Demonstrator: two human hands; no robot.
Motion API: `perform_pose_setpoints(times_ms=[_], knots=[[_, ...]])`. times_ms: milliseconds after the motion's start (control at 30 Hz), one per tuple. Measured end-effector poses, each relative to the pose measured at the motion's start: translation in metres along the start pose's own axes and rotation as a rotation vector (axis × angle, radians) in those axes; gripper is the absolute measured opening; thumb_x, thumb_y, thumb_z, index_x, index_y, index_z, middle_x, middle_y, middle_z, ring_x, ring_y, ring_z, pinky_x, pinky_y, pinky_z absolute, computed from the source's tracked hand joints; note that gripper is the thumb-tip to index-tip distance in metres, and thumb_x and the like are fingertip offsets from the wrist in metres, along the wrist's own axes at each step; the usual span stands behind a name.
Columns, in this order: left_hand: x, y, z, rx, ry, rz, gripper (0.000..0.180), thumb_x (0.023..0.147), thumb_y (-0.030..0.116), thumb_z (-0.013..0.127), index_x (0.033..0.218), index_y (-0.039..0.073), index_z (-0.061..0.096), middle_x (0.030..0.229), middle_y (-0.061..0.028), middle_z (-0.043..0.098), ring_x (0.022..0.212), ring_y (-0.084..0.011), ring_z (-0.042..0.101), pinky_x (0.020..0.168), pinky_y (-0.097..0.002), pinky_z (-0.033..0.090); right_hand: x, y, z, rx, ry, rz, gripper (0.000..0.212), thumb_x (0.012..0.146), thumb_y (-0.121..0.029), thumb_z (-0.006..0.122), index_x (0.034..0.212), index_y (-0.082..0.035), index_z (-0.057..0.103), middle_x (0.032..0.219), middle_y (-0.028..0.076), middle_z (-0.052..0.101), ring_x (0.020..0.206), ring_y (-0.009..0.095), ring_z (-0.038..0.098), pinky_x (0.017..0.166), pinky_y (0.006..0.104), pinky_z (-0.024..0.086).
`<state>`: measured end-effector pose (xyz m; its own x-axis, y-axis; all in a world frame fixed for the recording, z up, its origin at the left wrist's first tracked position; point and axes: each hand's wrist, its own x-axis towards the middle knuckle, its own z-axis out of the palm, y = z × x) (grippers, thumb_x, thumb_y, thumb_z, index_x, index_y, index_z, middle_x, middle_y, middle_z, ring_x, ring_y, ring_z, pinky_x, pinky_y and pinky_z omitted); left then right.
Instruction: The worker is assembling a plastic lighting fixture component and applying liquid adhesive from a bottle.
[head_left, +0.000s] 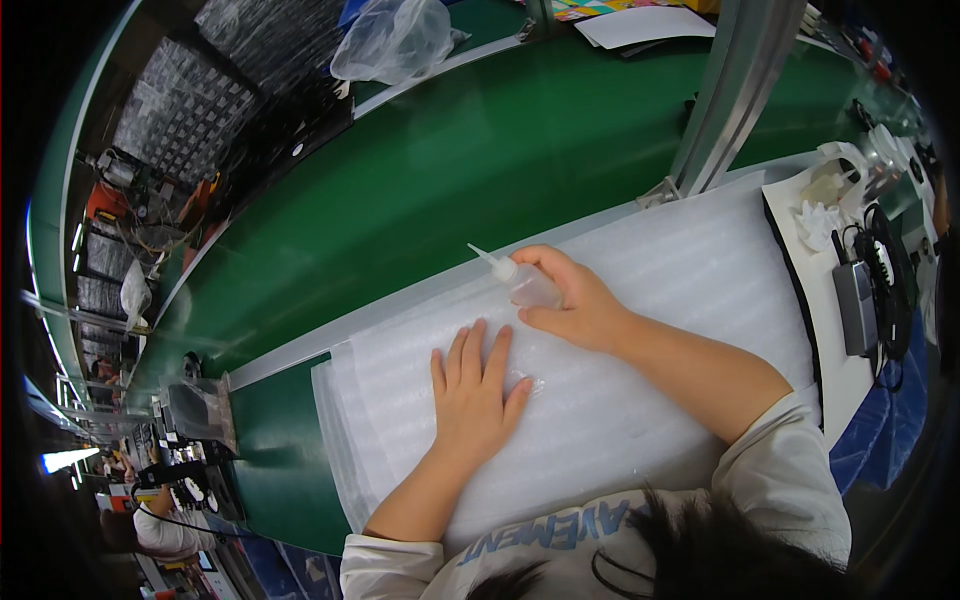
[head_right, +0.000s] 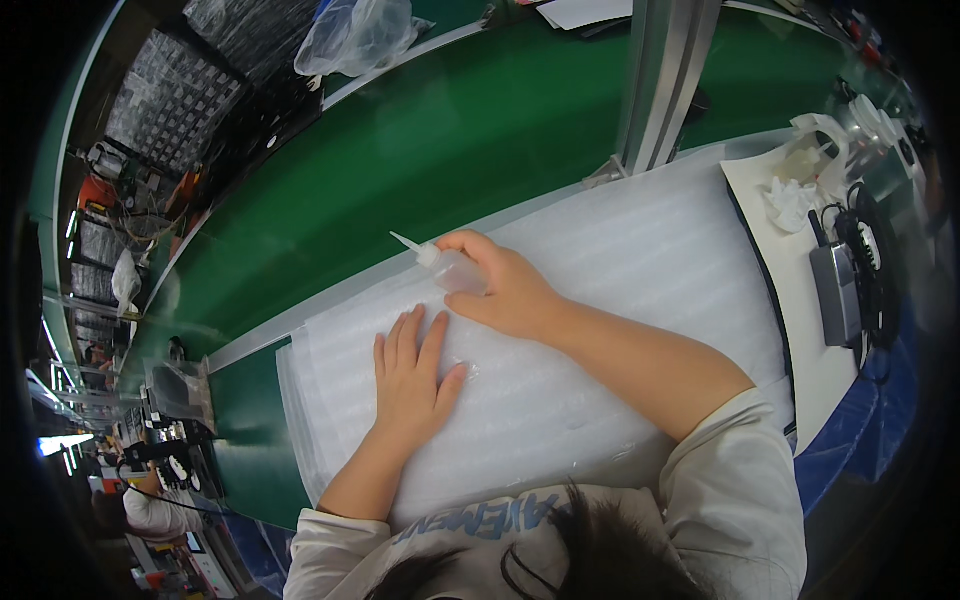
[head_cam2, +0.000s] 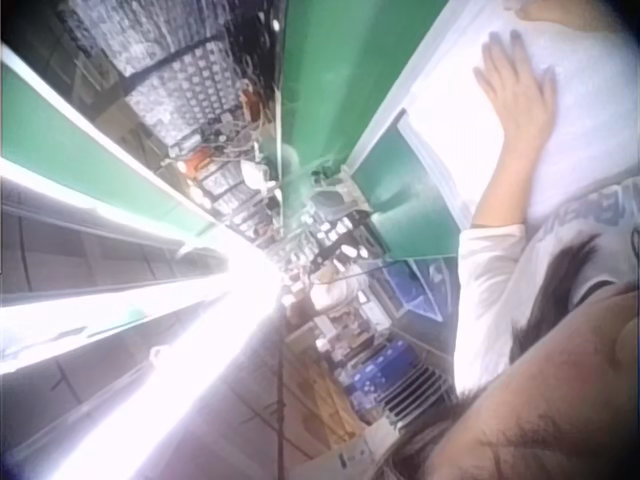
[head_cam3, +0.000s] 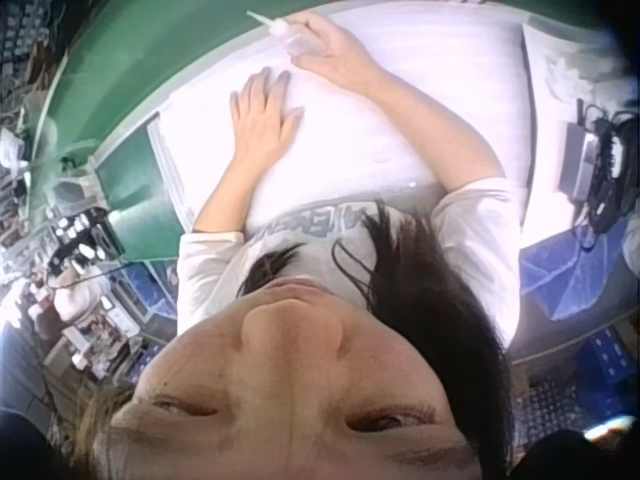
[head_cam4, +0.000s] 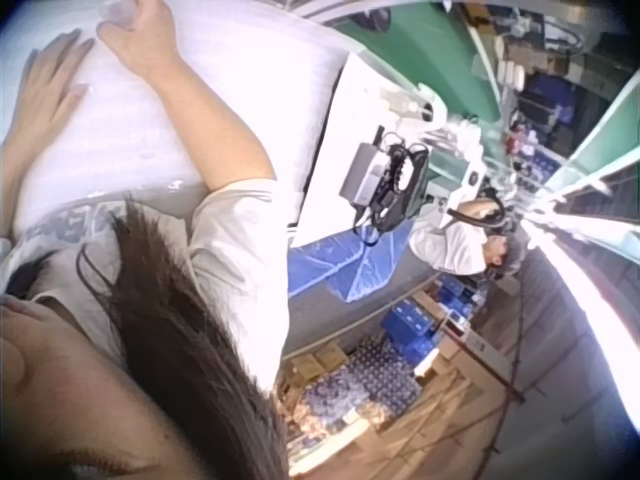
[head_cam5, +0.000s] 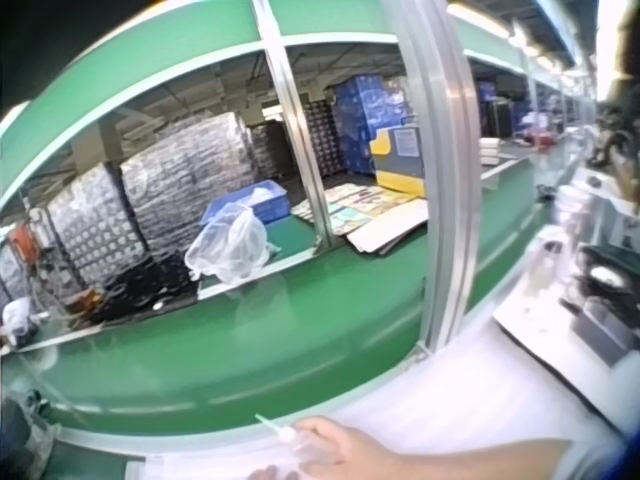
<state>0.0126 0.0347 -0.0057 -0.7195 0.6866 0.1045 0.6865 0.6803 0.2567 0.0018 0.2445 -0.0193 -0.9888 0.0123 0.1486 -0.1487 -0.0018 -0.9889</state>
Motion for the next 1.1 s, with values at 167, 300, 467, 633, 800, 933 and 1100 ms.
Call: perform_pose_setpoints(times_ms=[167,300,467,633,800,933,1100], knots=[[0.001,0.001,-0.002,-0.013,0.012,0.024,0.069,0.085,0.041,0.062,0.143,0.008,0.042,0.147,-0.0221,0.034,0.135,-0.0423,0.032,0.107,-0.0638,0.021,-0.001,-0.011,0.000,-0.059,-0.074,0.067,0.051,0.081,-0.003,0.068,0.126,-0.004,0.047,0.116,0.006,0.056,0.108,0.015,0.057,0.091,0.0322,0.047],[-0.002,0.001,-0.002,0.000,0.015,0.038,0.076,0.084,0.045,0.064,0.144,0.006,0.039,0.147,-0.0255,0.032,0.135,-0.0448,0.032,0.105,-0.0656,0.023,-0.001,-0.009,0.001,-0.183,-0.106,0.045,0.053,0.080,-0.008,0.072,0.125,-0.005,0.046,0.116,0.007,0.057,0.110,0.017,0.056,0.092,0.0333,0.047],[-0.035,0.034,-0.005,-0.077,-0.038,0.114,0.086,0.082,0.048,0.066,0.144,-0.002,0.034,0.147,-0.0340,0.028,0.137,-0.0482,0.030,0.105,-0.0643,0.027,-0.001,-0.010,0.000,-0.193,-0.145,0.089,0.054,0.079,-0.006,0.073,0.124,-0.007,0.045,0.115,0.007,0.058,0.109,0.017,0.057,0.093,0.0339,0.046],[-0.048,0.048,-0.002,-0.137,-0.116,0.148,0.088,0.082,0.049,0.065,0.143,-0.006,0.033,0.148,-0.0356,0.027,0.139,-0.0480,0.027,0.108,-0.0595,0.029,-0.002,-0.007,0.000,-0.201,-0.139,0.063,0.053,0.079,-0.004,0.071,0.125,-0.007,0.044,0.113,0.007,0.059,0.110,0.016,0.056,0.093,0.0339,0.046],[-0.050,0.049,-0.005,-0.077,-0.176,0.241,0.088,0.082,0.050,0.065,0.143,-0.005,0.033,0.147,-0.0346,0.027,0.139,-0.0467,0.028,0.108,-0.0598,0.029,-0.003,-0.007,0.002,-0.147,-0.104,0.096,0.053,0.078,-0.010,0.072,0.125,-0.007,0.046,0.113,0.008,0.059,0.106,0.019,0.057,0.092,0.0331,0.046],[-0.048,0.048,-0.006,-0.100,-0.113,0.088,0.087,0.083,0.051,0.063,0.143,-0.005,0.035,0.148,-0.0323,0.028,0.138,-0.0445,0.030,0.107,-0.0603,0.029,-0.003,-0.007,0.001,-0.134,-0.096,0.078,0.053,0.079,-0.012,0.072,0.125,-0.008,0.047,0.114,0.007,0.058,0.105,0.019,0.058,0.091,0.0327,0.046],[-0.052,0.051,-0.003,-0.149,-0.106,0.142,0.086,0.082,0.053,0.064,0.142,-0.004,0.038,0.146,-0.0314,0.032,0.137,-0.0449,0.031,0.107,-0.0603,0.029,-0.002,-0.010,0.002,-0.100,-0.116,0.122,0.051,0.081,-0.006,0.070,0.125,-0.007,0.045,0.112,0.006,0.058,0.108,0.016,0.055,0.093,0.0330,0.045]])
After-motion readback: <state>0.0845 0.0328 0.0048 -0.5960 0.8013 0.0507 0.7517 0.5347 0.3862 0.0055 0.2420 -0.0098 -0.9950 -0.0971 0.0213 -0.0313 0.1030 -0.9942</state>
